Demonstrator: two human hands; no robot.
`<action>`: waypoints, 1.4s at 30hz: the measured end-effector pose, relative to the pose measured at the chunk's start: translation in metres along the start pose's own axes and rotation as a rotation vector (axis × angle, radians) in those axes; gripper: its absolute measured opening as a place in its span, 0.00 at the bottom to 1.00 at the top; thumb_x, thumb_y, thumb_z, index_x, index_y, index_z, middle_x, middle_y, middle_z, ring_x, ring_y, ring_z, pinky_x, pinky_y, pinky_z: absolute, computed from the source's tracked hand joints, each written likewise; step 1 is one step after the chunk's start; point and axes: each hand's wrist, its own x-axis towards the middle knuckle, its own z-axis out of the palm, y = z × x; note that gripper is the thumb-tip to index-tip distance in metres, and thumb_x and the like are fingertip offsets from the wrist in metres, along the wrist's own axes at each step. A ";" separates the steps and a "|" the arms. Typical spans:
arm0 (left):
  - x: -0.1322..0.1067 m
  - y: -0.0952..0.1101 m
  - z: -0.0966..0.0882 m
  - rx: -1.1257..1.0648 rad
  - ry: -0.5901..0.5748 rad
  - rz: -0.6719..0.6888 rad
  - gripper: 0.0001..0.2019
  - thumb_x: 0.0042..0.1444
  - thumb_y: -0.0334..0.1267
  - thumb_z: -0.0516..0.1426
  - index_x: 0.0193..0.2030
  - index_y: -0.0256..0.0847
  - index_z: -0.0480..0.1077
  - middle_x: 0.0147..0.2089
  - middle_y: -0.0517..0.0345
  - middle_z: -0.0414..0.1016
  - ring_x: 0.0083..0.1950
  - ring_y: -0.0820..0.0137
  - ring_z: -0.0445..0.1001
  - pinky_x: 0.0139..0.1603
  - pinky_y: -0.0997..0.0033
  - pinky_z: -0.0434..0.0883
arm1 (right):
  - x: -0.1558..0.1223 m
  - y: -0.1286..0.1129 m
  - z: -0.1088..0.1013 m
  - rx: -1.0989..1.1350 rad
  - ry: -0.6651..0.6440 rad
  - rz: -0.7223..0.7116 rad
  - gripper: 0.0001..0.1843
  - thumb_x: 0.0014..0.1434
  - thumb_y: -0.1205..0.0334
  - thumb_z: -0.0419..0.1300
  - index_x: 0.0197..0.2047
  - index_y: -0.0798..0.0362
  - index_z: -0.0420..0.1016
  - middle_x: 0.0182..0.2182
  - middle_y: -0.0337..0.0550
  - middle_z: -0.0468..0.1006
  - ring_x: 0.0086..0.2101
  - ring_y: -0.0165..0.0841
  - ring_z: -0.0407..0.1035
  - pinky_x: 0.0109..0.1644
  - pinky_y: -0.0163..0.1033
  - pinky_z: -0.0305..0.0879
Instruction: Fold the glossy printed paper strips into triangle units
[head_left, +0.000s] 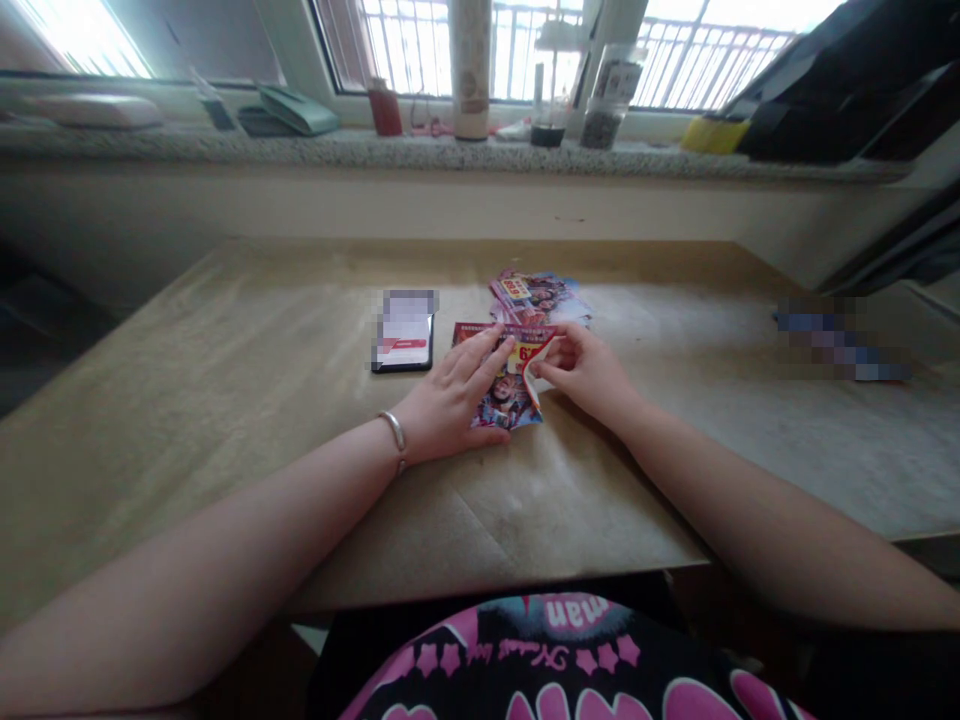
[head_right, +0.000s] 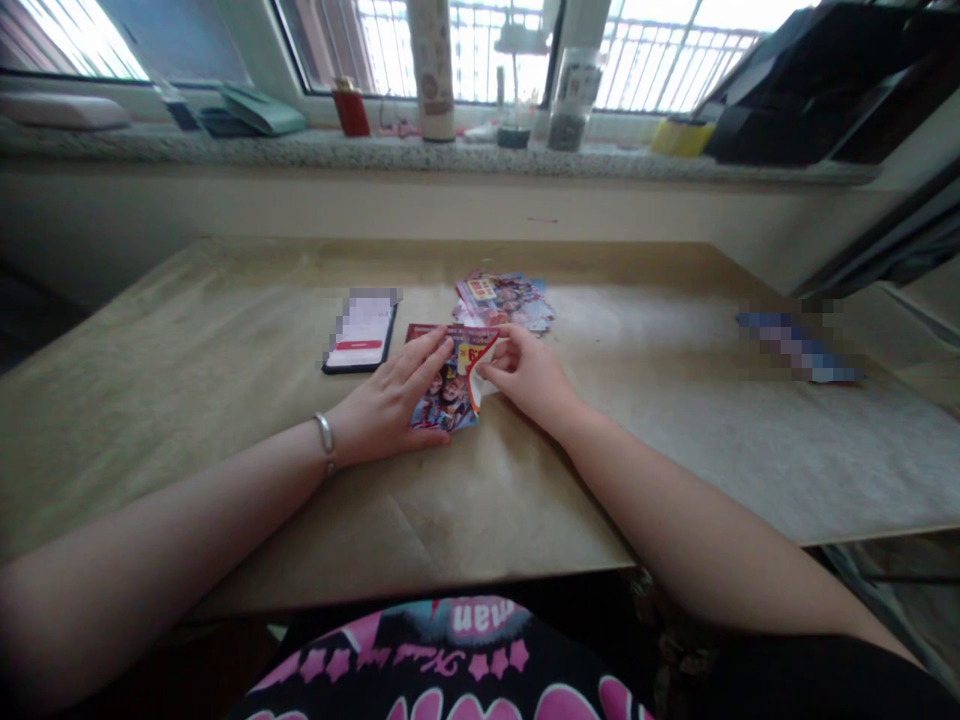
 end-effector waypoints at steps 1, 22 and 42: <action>0.001 0.001 -0.001 0.009 -0.010 0.004 0.53 0.54 0.56 0.61 0.73 0.36 0.33 0.74 0.33 0.38 0.74 0.48 0.42 0.71 0.48 0.51 | 0.000 0.000 0.000 -0.006 0.002 -0.004 0.20 0.47 0.57 0.66 0.43 0.48 0.67 0.33 0.39 0.79 0.30 0.33 0.74 0.38 0.42 0.72; 0.026 0.007 0.016 -0.007 0.090 -0.082 0.41 0.55 0.44 0.56 0.71 0.29 0.43 0.72 0.36 0.49 0.73 0.53 0.48 0.72 0.50 0.51 | 0.005 0.007 -0.005 -0.110 0.064 -0.033 0.16 0.50 0.56 0.64 0.42 0.50 0.69 0.28 0.37 0.75 0.28 0.31 0.71 0.36 0.40 0.71; 0.025 -0.008 0.019 -0.047 0.273 -0.082 0.46 0.52 0.47 0.61 0.71 0.34 0.43 0.65 0.36 0.59 0.69 0.47 0.55 0.70 0.40 0.50 | -0.006 -0.004 -0.008 -0.265 -0.023 -0.221 0.17 0.52 0.62 0.65 0.46 0.49 0.72 0.31 0.37 0.78 0.28 0.30 0.72 0.34 0.37 0.71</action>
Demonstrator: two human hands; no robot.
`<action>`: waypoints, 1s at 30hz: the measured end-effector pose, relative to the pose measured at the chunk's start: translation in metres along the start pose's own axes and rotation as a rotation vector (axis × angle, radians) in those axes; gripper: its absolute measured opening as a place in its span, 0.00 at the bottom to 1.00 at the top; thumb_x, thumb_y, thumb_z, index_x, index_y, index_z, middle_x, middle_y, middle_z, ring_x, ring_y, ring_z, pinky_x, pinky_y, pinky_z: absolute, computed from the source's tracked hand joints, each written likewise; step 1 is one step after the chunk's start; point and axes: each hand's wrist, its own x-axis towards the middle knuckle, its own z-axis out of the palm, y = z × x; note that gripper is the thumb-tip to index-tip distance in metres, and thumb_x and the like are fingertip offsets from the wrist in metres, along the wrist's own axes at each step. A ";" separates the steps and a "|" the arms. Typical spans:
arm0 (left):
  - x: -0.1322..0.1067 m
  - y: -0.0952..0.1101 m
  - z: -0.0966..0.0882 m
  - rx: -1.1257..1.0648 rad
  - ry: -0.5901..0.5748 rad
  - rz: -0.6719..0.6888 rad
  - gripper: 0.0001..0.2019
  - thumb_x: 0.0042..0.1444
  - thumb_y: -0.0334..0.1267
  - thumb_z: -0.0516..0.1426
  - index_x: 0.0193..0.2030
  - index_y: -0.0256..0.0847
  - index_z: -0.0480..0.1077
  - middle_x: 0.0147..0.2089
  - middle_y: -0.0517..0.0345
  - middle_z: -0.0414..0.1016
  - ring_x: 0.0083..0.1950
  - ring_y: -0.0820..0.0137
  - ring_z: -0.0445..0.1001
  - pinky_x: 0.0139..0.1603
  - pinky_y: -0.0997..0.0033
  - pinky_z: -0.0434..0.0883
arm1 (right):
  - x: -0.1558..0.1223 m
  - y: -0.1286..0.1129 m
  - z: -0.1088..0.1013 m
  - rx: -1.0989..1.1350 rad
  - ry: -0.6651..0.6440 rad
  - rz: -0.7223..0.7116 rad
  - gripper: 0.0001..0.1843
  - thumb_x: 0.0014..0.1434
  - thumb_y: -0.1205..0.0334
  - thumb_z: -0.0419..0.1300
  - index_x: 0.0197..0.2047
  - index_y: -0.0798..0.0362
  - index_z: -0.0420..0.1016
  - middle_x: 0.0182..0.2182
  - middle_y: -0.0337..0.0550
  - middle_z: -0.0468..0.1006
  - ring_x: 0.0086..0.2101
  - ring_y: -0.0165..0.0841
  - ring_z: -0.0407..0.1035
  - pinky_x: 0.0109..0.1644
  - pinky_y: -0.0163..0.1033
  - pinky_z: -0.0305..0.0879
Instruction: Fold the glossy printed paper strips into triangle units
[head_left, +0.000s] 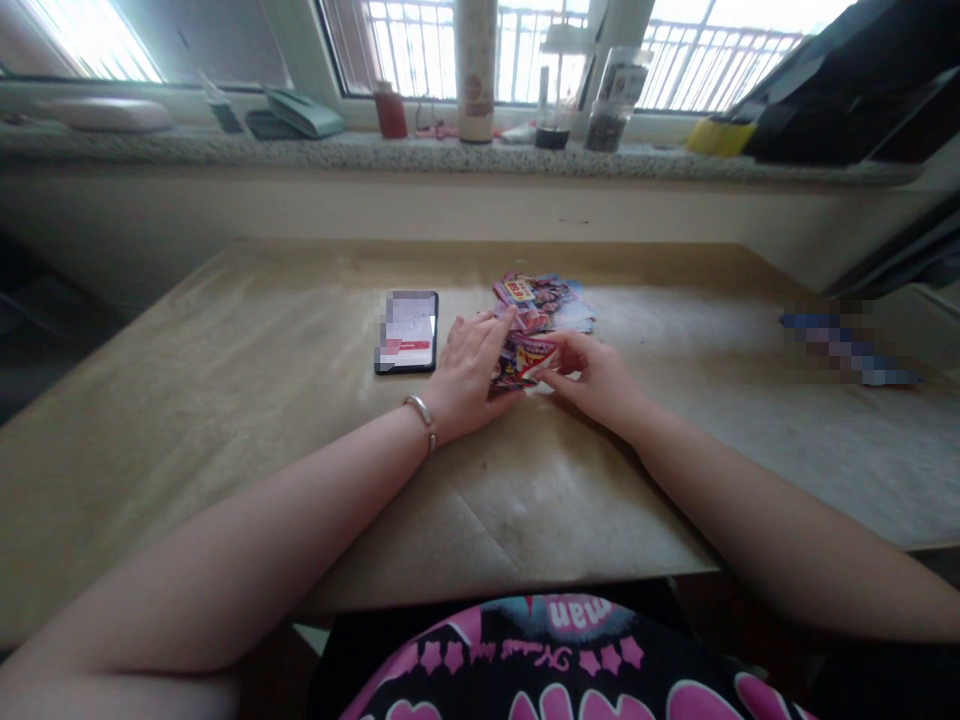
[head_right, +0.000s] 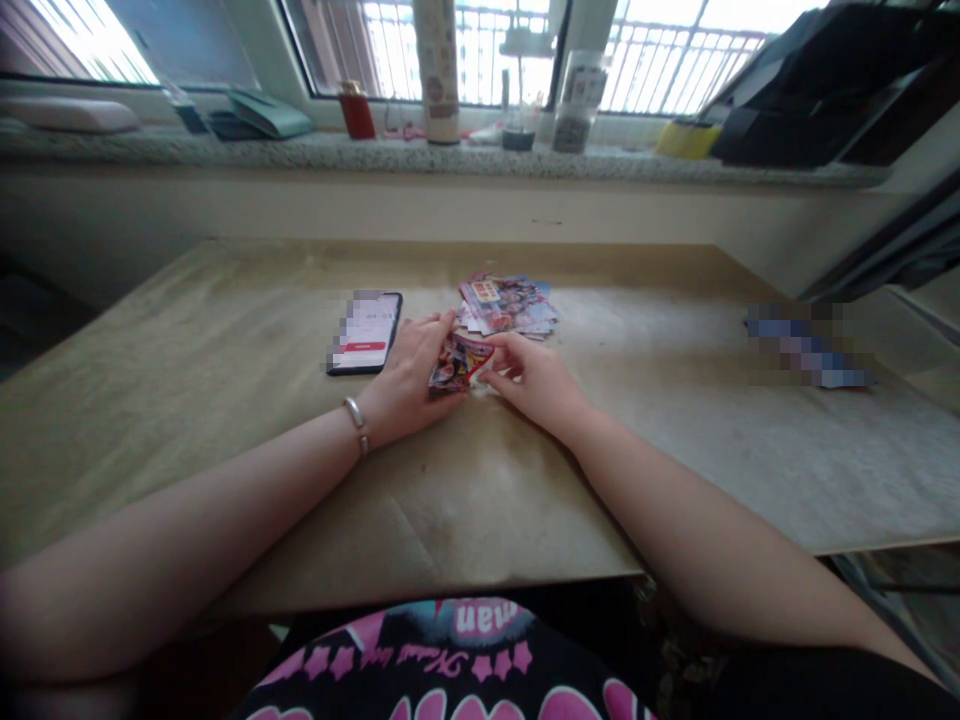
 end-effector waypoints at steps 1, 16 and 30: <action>0.000 0.001 0.000 0.005 0.015 -0.016 0.46 0.51 0.47 0.62 0.71 0.34 0.43 0.63 0.37 0.61 0.68 0.48 0.56 0.70 0.39 0.49 | 0.000 0.000 0.001 0.036 0.008 0.004 0.16 0.52 0.61 0.65 0.45 0.49 0.72 0.30 0.36 0.77 0.27 0.29 0.72 0.33 0.37 0.71; 0.005 0.006 -0.011 -0.087 0.126 -0.065 0.14 0.53 0.43 0.64 0.43 0.42 0.68 0.43 0.57 0.76 0.46 0.65 0.72 0.63 0.52 0.59 | -0.005 -0.014 0.000 0.054 0.023 -0.133 0.12 0.54 0.65 0.62 0.43 0.48 0.71 0.40 0.41 0.77 0.42 0.34 0.73 0.42 0.40 0.72; 0.005 0.006 -0.016 -0.202 0.170 -0.029 0.17 0.55 0.44 0.63 0.50 0.42 0.69 0.55 0.50 0.74 0.57 0.63 0.71 0.67 0.51 0.55 | -0.004 -0.018 0.001 -0.124 0.155 -0.204 0.03 0.57 0.61 0.63 0.36 0.47 0.74 0.38 0.41 0.79 0.40 0.35 0.74 0.36 0.40 0.73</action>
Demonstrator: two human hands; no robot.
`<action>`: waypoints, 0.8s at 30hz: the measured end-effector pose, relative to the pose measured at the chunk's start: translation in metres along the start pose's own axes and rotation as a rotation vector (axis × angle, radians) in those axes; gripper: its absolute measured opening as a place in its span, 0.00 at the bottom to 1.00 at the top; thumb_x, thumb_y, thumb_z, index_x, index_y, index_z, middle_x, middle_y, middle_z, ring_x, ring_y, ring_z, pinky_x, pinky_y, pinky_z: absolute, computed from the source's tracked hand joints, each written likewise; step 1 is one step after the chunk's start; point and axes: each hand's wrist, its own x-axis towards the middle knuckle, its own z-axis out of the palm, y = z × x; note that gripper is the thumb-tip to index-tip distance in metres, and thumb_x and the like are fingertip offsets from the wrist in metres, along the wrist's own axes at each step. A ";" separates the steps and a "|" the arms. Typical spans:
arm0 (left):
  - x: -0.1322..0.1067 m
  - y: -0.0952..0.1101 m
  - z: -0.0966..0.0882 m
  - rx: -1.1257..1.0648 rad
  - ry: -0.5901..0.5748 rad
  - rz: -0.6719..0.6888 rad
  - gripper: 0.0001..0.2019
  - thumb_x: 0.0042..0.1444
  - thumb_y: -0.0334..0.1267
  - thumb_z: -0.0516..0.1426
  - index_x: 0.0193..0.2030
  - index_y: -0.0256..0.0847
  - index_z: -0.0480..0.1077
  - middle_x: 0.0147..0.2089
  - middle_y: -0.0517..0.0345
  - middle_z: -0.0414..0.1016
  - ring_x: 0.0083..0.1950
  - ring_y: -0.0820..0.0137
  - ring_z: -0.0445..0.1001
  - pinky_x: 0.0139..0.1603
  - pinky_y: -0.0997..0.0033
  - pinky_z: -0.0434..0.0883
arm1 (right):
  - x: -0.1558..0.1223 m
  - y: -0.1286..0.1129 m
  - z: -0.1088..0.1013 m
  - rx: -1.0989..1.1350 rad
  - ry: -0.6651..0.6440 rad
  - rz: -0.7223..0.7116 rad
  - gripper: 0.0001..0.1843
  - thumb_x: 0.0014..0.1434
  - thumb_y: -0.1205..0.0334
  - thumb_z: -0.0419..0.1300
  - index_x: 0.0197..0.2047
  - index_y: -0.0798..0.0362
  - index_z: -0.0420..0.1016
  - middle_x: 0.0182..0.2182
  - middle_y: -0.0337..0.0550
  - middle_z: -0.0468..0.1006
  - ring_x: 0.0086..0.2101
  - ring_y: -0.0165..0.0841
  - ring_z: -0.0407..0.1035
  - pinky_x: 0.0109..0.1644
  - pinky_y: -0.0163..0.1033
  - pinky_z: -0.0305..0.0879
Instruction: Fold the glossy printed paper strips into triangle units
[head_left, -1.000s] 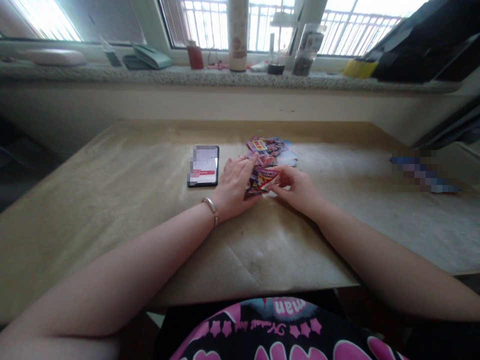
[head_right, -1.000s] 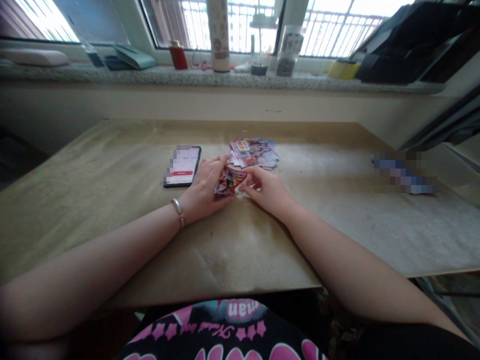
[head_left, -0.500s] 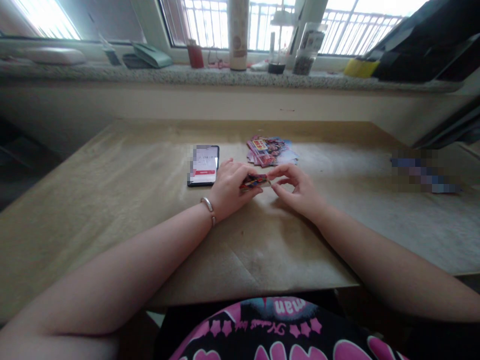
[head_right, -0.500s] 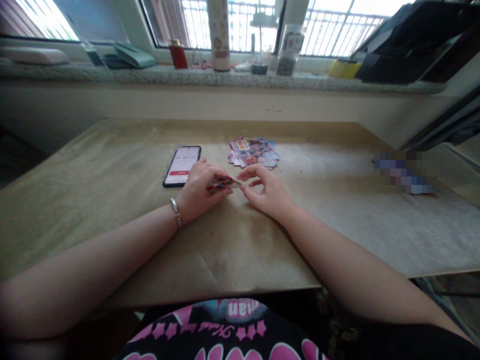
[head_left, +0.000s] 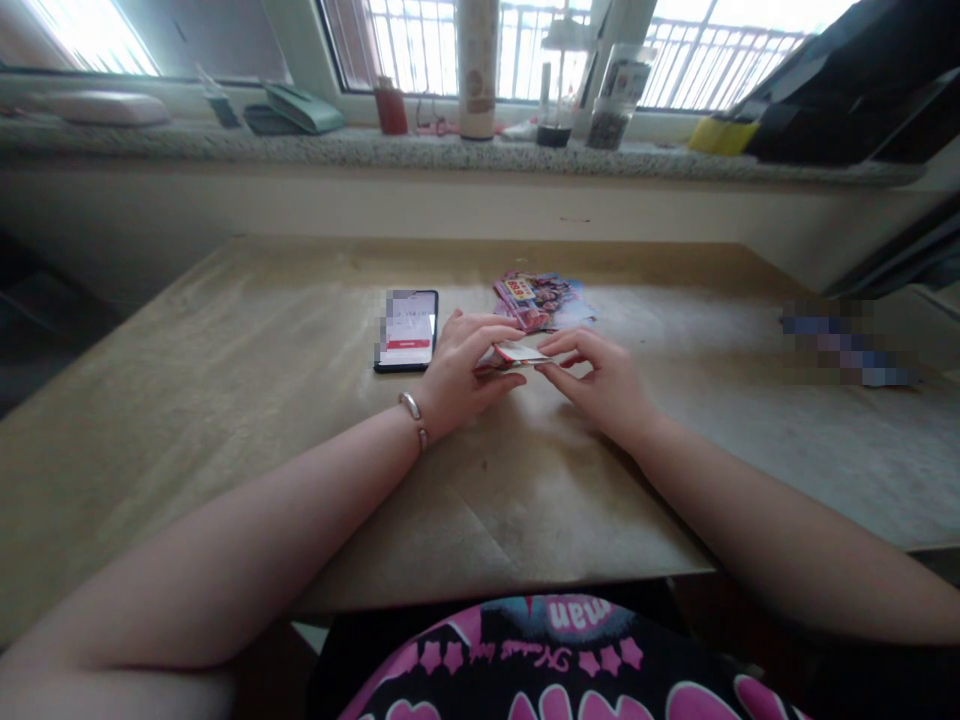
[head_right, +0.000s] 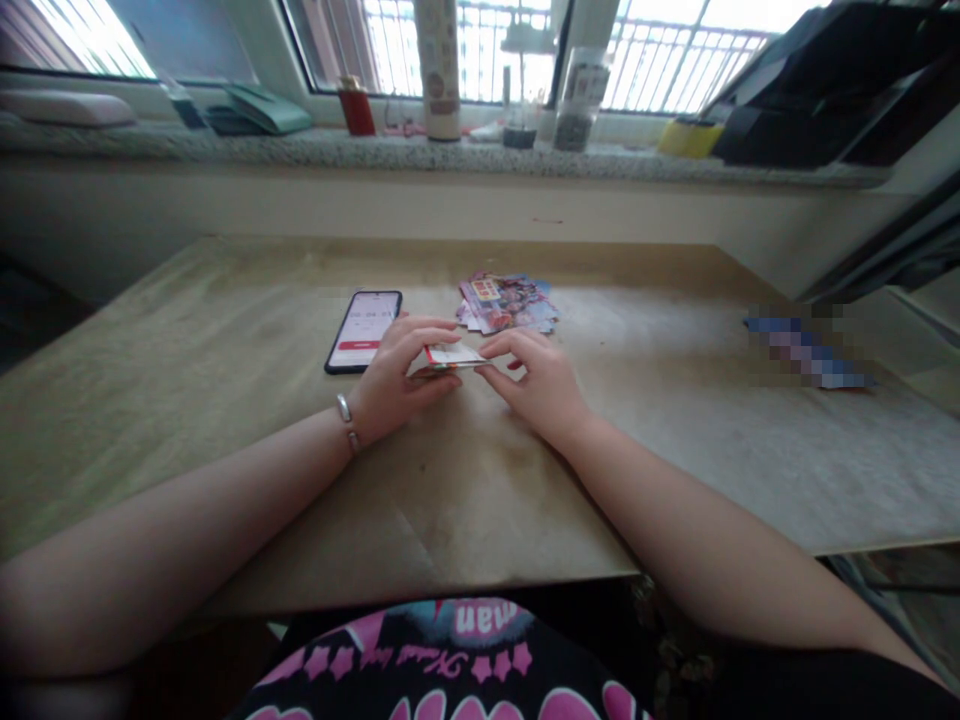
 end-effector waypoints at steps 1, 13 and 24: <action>0.000 0.001 -0.001 -0.001 0.016 0.003 0.17 0.56 0.45 0.62 0.50 0.43 0.69 0.54 0.51 0.74 0.57 0.63 0.71 0.67 0.52 0.56 | 0.000 -0.001 -0.001 -0.039 0.015 -0.010 0.03 0.57 0.61 0.63 0.36 0.47 0.74 0.38 0.41 0.80 0.40 0.36 0.74 0.36 0.41 0.73; 0.001 -0.002 0.003 -0.171 0.071 0.025 0.04 0.61 0.36 0.58 0.42 0.42 0.73 0.47 0.55 0.79 0.55 0.66 0.74 0.64 0.55 0.64 | 0.002 -0.004 -0.003 -0.118 0.028 -0.164 0.05 0.58 0.62 0.64 0.40 0.46 0.75 0.39 0.40 0.82 0.42 0.37 0.74 0.51 0.47 0.68; 0.001 0.003 0.002 -0.177 0.103 0.023 0.08 0.57 0.37 0.61 0.44 0.41 0.73 0.46 0.53 0.79 0.52 0.65 0.75 0.58 0.56 0.70 | 0.003 -0.008 -0.003 -0.182 0.086 -0.180 0.03 0.58 0.64 0.62 0.33 0.46 0.74 0.37 0.42 0.82 0.41 0.37 0.74 0.49 0.48 0.69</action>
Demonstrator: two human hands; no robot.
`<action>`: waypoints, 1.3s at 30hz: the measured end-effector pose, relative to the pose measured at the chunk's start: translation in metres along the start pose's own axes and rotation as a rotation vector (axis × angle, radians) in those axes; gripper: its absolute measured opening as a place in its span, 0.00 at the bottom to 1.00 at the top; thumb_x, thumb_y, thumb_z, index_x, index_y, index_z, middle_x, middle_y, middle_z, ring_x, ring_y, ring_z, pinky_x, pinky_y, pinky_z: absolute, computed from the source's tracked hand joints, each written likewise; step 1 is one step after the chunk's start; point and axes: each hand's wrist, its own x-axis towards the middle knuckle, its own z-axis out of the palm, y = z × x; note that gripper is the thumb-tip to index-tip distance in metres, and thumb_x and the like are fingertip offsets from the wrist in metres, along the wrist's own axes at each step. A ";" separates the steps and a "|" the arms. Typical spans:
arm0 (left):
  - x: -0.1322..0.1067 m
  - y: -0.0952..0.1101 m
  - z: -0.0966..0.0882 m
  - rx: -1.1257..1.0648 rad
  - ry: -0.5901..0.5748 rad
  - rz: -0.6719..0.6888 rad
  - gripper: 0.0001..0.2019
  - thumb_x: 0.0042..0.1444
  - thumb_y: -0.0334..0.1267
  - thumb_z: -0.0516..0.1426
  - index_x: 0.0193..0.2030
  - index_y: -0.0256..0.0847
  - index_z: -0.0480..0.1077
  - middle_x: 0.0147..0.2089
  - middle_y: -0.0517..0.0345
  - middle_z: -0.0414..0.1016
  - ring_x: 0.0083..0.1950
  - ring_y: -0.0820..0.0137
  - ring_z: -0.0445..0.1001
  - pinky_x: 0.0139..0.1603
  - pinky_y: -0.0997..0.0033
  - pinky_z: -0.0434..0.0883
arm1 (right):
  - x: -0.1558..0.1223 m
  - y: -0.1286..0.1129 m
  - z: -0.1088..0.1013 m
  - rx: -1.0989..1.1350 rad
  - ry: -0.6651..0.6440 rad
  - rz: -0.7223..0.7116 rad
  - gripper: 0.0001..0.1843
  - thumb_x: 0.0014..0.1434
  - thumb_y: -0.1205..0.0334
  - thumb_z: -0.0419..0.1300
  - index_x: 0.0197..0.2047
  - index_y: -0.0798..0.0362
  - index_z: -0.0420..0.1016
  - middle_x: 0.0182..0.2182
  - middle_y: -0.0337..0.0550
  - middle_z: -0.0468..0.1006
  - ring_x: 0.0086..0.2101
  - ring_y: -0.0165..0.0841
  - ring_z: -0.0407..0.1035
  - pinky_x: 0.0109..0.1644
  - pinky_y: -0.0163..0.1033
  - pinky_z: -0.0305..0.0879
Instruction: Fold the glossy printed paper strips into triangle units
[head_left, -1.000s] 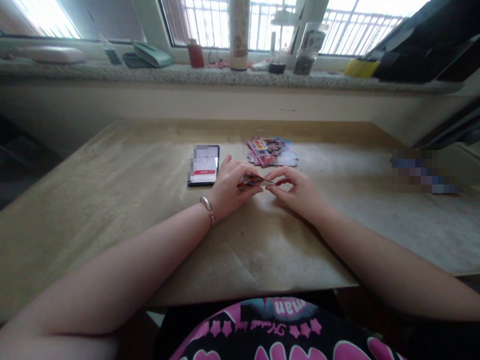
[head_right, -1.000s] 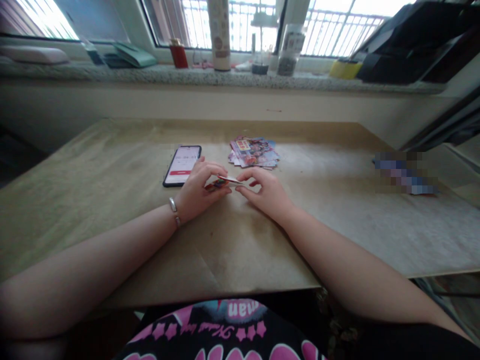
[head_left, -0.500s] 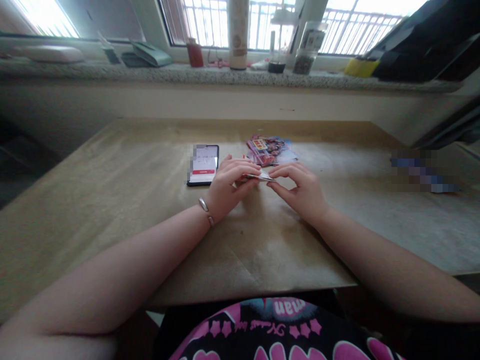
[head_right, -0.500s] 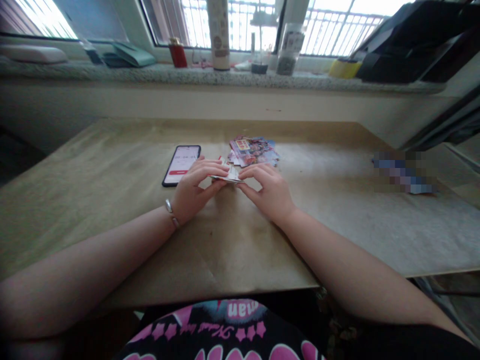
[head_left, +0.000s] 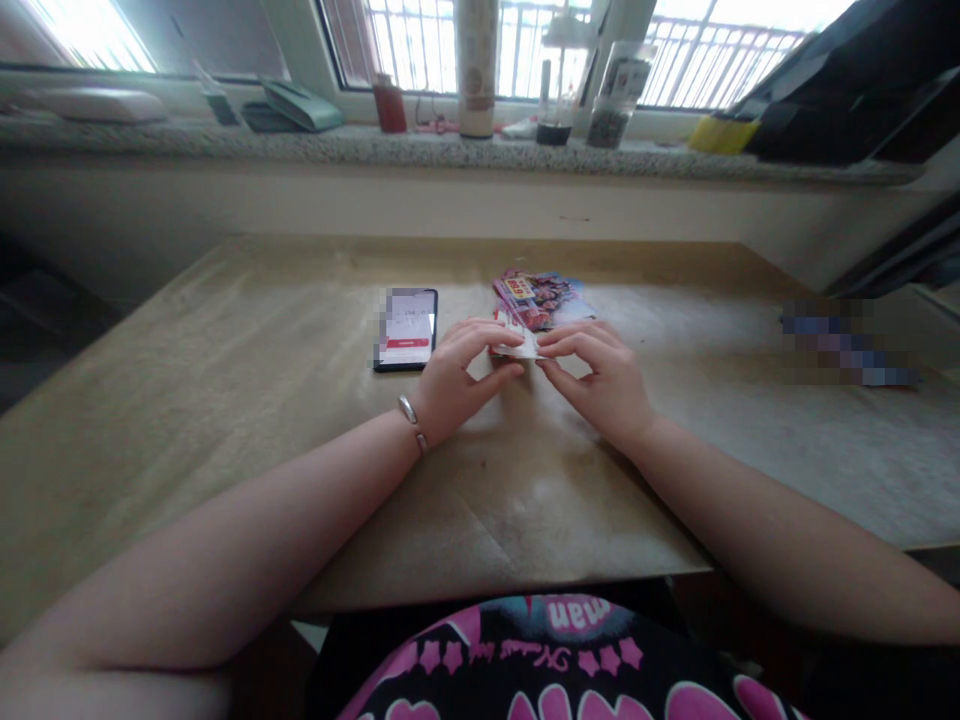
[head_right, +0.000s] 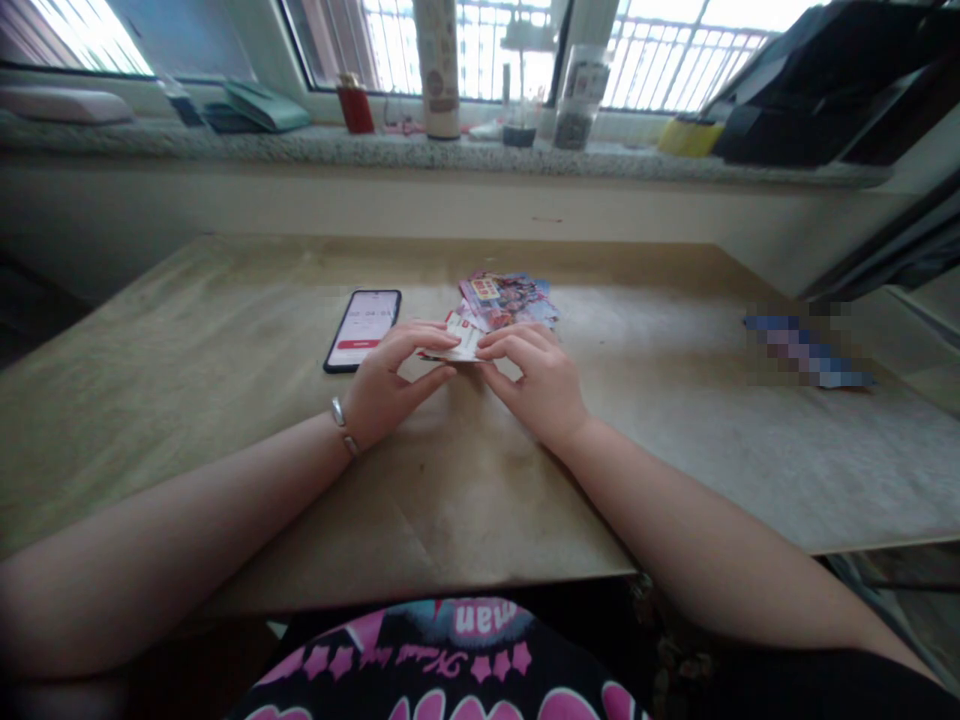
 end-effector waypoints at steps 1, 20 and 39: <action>0.000 0.000 0.000 0.002 0.016 -0.013 0.07 0.57 0.38 0.62 0.42 0.41 0.73 0.44 0.53 0.79 0.51 0.65 0.75 0.57 0.57 0.71 | 0.000 0.000 0.000 -0.007 0.002 0.003 0.03 0.58 0.64 0.62 0.33 0.46 0.74 0.37 0.42 0.82 0.41 0.37 0.74 0.49 0.48 0.69; -0.001 -0.005 0.001 0.049 0.064 -0.087 0.07 0.58 0.43 0.62 0.35 0.44 0.77 0.37 0.58 0.80 0.47 0.66 0.76 0.54 0.57 0.71 | -0.002 0.001 0.000 0.009 -0.016 -0.016 0.03 0.57 0.64 0.62 0.34 0.46 0.72 0.38 0.42 0.81 0.42 0.38 0.74 0.50 0.49 0.68; -0.002 -0.009 0.001 0.018 0.046 -0.031 0.05 0.58 0.42 0.62 0.37 0.46 0.79 0.37 0.59 0.81 0.45 0.68 0.76 0.52 0.62 0.72 | -0.001 0.002 -0.001 0.013 -0.020 -0.042 0.02 0.59 0.61 0.63 0.33 0.46 0.75 0.36 0.41 0.81 0.40 0.38 0.73 0.50 0.48 0.67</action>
